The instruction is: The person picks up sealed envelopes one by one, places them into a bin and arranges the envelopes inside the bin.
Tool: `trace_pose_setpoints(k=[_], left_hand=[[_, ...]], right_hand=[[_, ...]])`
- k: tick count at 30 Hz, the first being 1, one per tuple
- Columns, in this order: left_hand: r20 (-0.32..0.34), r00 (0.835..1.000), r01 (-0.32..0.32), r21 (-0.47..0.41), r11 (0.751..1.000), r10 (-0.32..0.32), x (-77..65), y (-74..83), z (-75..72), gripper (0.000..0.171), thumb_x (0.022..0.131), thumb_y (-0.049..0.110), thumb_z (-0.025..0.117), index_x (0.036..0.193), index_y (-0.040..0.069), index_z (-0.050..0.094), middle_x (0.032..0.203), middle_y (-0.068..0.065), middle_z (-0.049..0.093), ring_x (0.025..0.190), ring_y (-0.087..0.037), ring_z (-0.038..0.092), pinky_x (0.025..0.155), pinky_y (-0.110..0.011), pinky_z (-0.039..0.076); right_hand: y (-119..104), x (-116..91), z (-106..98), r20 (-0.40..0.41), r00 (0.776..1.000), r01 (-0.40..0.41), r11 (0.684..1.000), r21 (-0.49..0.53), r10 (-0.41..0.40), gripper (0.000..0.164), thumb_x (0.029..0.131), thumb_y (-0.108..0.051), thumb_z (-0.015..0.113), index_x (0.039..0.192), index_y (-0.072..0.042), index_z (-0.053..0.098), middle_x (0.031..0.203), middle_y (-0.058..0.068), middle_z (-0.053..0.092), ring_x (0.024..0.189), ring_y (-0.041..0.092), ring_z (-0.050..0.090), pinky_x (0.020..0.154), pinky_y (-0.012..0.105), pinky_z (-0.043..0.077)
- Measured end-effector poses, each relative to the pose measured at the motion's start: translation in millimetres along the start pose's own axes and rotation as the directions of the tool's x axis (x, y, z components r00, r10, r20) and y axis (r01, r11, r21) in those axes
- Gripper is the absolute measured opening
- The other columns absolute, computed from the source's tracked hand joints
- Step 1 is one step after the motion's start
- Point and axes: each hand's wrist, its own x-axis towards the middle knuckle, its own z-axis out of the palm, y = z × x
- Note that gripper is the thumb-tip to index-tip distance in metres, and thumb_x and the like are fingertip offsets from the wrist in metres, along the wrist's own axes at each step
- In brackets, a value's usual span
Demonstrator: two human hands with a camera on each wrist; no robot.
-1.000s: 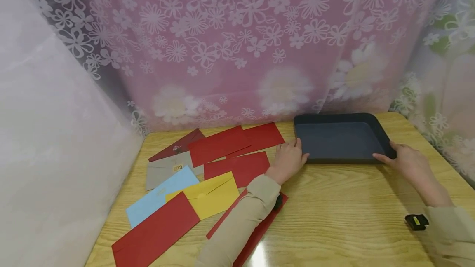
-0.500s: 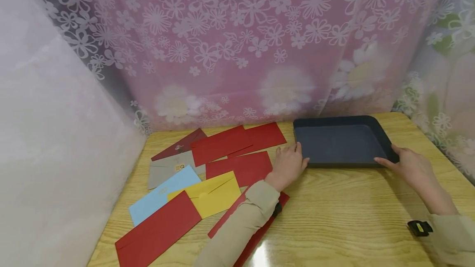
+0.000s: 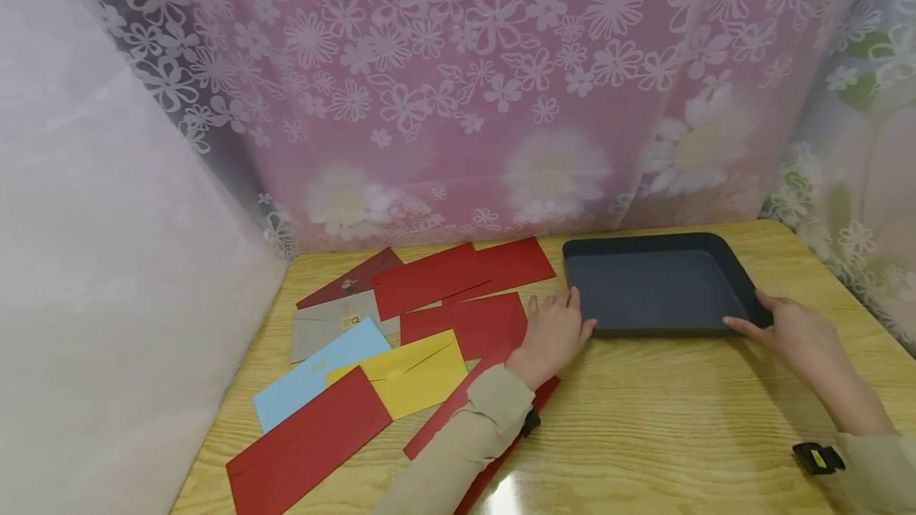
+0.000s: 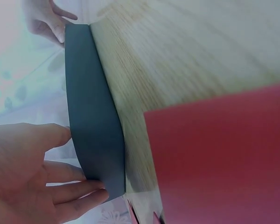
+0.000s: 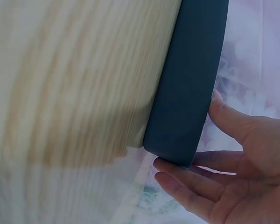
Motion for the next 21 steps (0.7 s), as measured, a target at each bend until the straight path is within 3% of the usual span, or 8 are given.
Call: trace_pose_setpoints(k=[5, 6, 9, 12, 21], left_hand=[[-0.014, 1.000, -0.001, 0.011, 1.000, 0.001, -6.8, -0.2, 0.1, 0.059, 0.103, 0.049, 0.054, 0.148, 0.011, 0.053, 0.144, 0.001, 0.058, 0.127, -0.015, 0.058, 0.109, -0.047, 0.043], [-0.016, 1.000, -0.004, 0.017, 1.000, 0.004, -8.5, 0.0, -0.1, 0.059, 0.103, 0.049, 0.054, 0.148, 0.011, 0.053, 0.144, 0.001, 0.058, 0.127, -0.015, 0.058, 0.109, -0.047, 0.043], [-0.018, 1.000, -0.010, 0.032, 0.999, 0.010, -14.0, 0.8, -1.8, 0.059, 0.103, 0.050, 0.054, 0.147, 0.012, 0.054, 0.142, 0.001, 0.059, 0.126, -0.015, 0.058, 0.109, -0.047, 0.043], [-0.020, 1.000, -0.009, 0.040, 0.999, 0.010, -19.9, 1.0, -3.1, 0.059, 0.102, 0.051, 0.055, 0.146, 0.012, 0.055, 0.141, 0.002, 0.060, 0.126, -0.015, 0.058, 0.110, -0.047, 0.043], [-0.035, 0.999, -0.007, 0.065, 0.998, 0.009, -35.3, 2.4, -5.0, 0.060, 0.102, 0.053, 0.054, 0.146, 0.012, 0.056, 0.141, 0.003, 0.060, 0.124, -0.014, 0.059, 0.108, -0.047, 0.044]], right_hand=[[-2, -3, 0, 0.030, 1.000, -0.006, 1.000, 0.004, 0.006, 0.099, 0.097, -0.059, 0.059, 0.141, 0.025, 0.032, 0.061, 0.009, 0.044, 0.044, 0.012, 0.026, 0.046, 0.031, 0.027], [-3, -4, -1, 0.033, 0.999, -0.007, 1.000, 0.002, 0.007, 0.098, 0.097, -0.059, 0.059, 0.141, 0.025, 0.032, 0.064, 0.016, 0.050, 0.044, 0.013, 0.027, 0.046, 0.031, 0.027], [-4, -7, 0, 0.020, 1.000, -0.023, 1.000, -0.010, 0.023, 0.097, 0.097, -0.058, 0.061, 0.141, 0.024, 0.033, 0.091, 0.042, 0.060, 0.044, 0.016, 0.031, 0.047, 0.032, 0.028], [-5, -9, 2, 0.005, 0.999, -0.040, 0.999, -0.017, 0.040, 0.097, 0.096, -0.058, 0.062, 0.142, 0.023, 0.034, 0.125, 0.051, 0.045, 0.045, 0.019, 0.036, 0.047, 0.033, 0.030], [-5, -13, 4, 0.015, 0.998, -0.062, 0.998, -0.006, 0.062, 0.100, 0.093, -0.062, 0.063, 0.142, 0.021, 0.035, 0.122, 0.051, 0.048, 0.044, 0.018, 0.036, 0.046, 0.032, 0.031]])
